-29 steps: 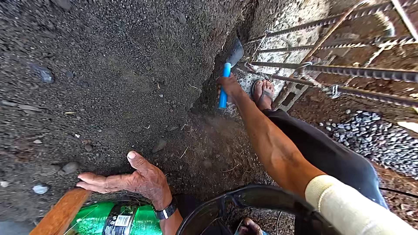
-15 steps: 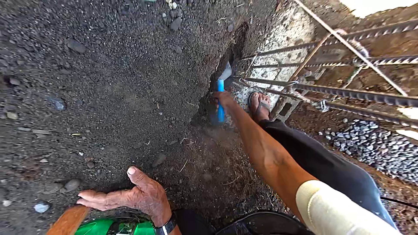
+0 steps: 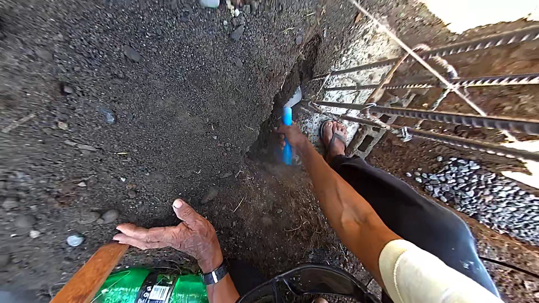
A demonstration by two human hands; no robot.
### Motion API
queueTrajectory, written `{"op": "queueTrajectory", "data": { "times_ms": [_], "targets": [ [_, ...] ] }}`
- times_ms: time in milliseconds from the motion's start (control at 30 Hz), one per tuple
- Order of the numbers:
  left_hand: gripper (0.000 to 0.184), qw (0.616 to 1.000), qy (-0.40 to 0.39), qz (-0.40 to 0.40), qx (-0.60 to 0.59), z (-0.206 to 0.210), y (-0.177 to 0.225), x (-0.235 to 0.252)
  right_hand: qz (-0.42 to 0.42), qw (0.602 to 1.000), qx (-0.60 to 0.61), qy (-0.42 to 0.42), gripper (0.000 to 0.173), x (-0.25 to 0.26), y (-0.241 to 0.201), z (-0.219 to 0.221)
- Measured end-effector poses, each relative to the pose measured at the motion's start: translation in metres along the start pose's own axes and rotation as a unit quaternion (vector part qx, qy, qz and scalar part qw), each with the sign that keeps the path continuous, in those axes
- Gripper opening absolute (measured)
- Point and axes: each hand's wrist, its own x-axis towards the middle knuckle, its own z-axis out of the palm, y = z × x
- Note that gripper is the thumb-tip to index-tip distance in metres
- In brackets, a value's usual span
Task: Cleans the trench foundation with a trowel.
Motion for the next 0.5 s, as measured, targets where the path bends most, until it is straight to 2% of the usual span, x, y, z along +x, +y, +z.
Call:
{"op": "queueTrajectory", "data": {
  "times_ms": [167, 300, 500],
  "targets": [
    [0.097, 1.0, -0.004, -0.018, -0.002, -0.006, 0.001, 0.001, 0.03, 0.999, -0.029, -0.022, 0.012, -0.067, 0.0, 0.01],
    [0.099, 0.999, -0.011, -0.03, 0.01, -0.01, -0.001, 0.0, 0.027, 0.999, -0.043, 0.017, 0.013, -0.142, -0.009, 0.036],
    [0.1, 0.998, -0.006, -0.049, 0.024, -0.01, -0.003, 0.001, -0.006, 0.993, -0.073, 0.087, 0.029, -0.285, -0.055, 0.126]
  ]
}}
